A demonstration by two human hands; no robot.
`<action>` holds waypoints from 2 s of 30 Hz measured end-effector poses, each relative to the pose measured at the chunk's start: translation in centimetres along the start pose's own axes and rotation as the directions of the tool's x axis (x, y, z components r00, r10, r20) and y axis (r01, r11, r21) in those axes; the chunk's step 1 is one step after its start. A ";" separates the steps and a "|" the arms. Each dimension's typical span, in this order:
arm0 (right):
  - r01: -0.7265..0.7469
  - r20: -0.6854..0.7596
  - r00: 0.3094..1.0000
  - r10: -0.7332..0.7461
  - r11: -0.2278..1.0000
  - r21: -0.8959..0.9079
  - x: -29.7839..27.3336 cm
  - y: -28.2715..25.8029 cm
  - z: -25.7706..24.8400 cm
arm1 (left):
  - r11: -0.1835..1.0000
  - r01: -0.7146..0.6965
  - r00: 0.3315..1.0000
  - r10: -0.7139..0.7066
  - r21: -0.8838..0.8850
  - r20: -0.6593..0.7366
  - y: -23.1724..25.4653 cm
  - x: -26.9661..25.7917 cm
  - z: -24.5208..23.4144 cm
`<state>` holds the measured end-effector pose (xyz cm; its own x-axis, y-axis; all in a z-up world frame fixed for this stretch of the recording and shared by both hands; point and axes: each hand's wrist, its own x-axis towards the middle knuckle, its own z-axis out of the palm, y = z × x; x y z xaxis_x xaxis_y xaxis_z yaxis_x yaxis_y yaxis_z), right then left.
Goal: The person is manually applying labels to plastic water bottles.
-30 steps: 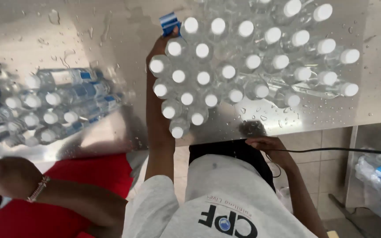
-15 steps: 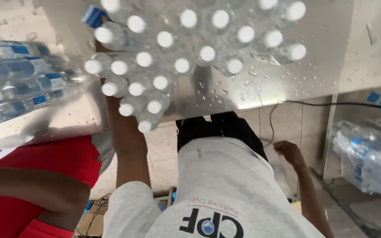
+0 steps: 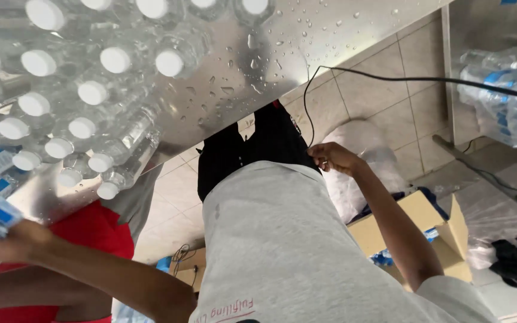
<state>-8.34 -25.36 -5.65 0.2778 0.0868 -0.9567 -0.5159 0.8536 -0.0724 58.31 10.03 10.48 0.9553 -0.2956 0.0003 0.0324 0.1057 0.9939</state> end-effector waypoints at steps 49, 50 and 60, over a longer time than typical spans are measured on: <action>0.242 0.061 0.963 -0.262 0.942 0.232 -1.5 9.7 15.4 | 0.611 -0.267 0.030 -0.768 0.746 0.640 -30.7 -31.4 16.5; 0.241 0.067 0.962 -0.263 0.942 0.235 -0.7 9.8 14.4 | 0.606 -0.270 0.033 -0.771 0.748 0.637 -30.9 -31.1 16.5; 0.296 0.134 0.944 -0.302 0.953 0.059 2.6 10.6 13.7 | 0.616 -0.208 0.077 -0.764 0.760 0.641 -27.4 -27.4 17.0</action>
<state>-1.98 -9.06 -5.06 0.5264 -0.1068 -0.8435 -0.3617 0.8697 -0.3359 26.22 -0.94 -14.87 -0.1389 -0.7119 -0.6885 -0.4019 -0.5948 0.6962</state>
